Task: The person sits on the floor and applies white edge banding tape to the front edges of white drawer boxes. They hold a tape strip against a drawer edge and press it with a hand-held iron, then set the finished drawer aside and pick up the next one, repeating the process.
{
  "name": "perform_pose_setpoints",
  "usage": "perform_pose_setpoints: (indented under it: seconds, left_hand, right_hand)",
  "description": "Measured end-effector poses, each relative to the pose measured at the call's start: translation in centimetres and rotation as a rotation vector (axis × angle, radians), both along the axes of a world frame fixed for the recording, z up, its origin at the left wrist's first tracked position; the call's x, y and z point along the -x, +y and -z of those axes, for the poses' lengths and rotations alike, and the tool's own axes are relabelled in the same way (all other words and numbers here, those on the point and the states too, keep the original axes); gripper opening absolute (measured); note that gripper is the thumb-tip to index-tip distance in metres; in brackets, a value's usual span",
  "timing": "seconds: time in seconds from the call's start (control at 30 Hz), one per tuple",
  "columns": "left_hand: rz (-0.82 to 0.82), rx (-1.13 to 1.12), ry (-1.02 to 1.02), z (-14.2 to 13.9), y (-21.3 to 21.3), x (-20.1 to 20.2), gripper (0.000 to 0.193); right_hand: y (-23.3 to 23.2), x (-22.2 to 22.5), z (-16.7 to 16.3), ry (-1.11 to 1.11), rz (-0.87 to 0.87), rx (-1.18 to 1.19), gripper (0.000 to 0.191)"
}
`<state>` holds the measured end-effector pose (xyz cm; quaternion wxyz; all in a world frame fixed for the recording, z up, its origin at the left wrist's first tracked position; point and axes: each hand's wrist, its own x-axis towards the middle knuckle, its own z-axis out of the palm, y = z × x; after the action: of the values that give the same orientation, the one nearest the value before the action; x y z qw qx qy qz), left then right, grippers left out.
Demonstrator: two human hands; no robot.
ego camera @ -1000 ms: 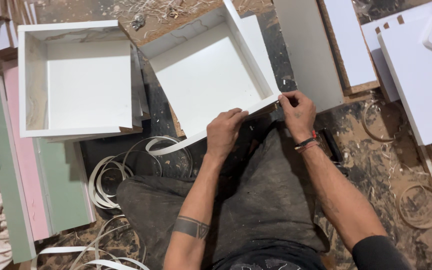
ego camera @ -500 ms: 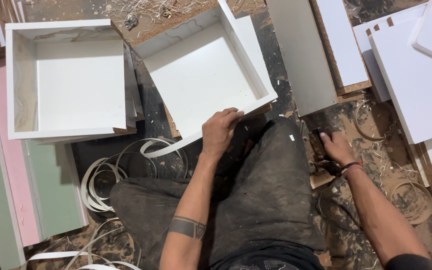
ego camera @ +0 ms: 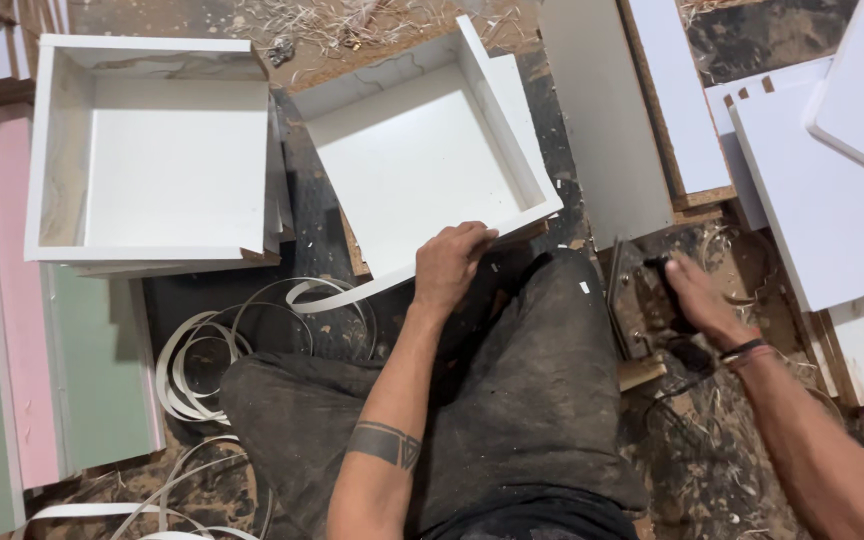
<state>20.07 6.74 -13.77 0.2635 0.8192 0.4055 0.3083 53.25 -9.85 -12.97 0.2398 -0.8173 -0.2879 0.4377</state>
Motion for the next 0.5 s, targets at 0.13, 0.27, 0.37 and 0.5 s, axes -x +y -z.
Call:
perform_pose_setpoints:
  seconds: [0.13, 0.27, 0.37, 0.5]
  left_hand:
    - [0.0, -0.023, -0.017, 0.3, -0.2, -0.3, 0.012]
    - [-0.001, -0.035, -0.013, 0.3, -0.3, -0.3, 0.012]
    - [0.005, -0.05, -0.007, 0.3, -0.2, -0.2, 0.013]
    - [0.024, -0.059, -0.006, 0.5, 0.0, -0.1, 0.014]
  right_hand:
    - [2.0, -0.6, -4.9, -0.178, -0.281, -0.236, 0.038]
    - [6.9, 2.0, -8.2, -0.103, -0.366, -0.253, 0.039]
    - [11.3, 4.1, -8.5, -0.181, -0.44, -0.3, 0.039]
    - [15.2, 5.5, -7.6, -0.316, -0.589, -0.368, 0.04]
